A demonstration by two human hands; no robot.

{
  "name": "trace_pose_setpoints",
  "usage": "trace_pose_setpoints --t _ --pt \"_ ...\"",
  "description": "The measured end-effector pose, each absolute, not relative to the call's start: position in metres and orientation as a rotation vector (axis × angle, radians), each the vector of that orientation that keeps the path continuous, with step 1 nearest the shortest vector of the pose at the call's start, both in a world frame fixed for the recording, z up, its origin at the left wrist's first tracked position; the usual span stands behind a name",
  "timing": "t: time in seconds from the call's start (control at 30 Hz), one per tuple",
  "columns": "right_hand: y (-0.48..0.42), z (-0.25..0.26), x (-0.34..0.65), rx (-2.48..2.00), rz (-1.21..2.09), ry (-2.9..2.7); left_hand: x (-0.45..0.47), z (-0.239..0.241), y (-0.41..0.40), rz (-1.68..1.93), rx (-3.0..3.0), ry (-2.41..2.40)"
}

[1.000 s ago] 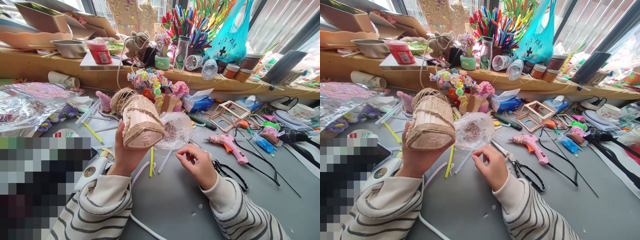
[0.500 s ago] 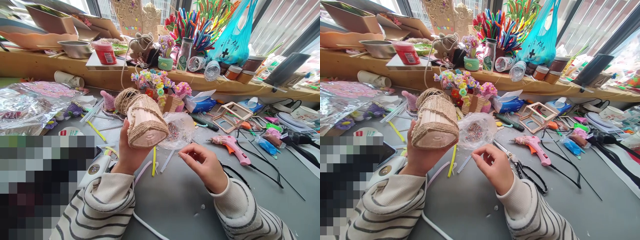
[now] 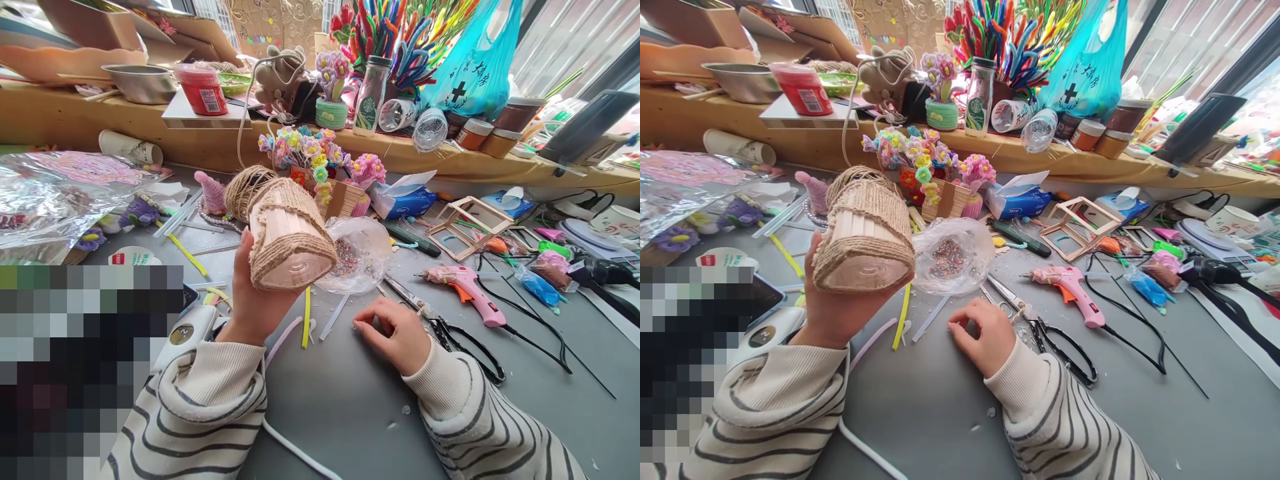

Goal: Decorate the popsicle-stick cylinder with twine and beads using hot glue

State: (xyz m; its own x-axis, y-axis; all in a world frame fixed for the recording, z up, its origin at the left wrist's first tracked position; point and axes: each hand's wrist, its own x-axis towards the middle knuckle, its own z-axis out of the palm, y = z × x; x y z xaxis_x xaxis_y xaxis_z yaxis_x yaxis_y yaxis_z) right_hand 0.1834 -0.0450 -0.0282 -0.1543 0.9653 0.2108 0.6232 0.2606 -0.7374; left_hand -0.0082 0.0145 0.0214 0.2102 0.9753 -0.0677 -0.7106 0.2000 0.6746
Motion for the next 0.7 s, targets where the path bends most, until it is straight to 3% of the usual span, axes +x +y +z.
trace_pose_setpoints --t 0.7 --pt "-0.0447 -0.0303 0.1878 -1.386 0.506 -1.874 -0.0055 0.0179 0.0147 1.267 0.651 0.561"
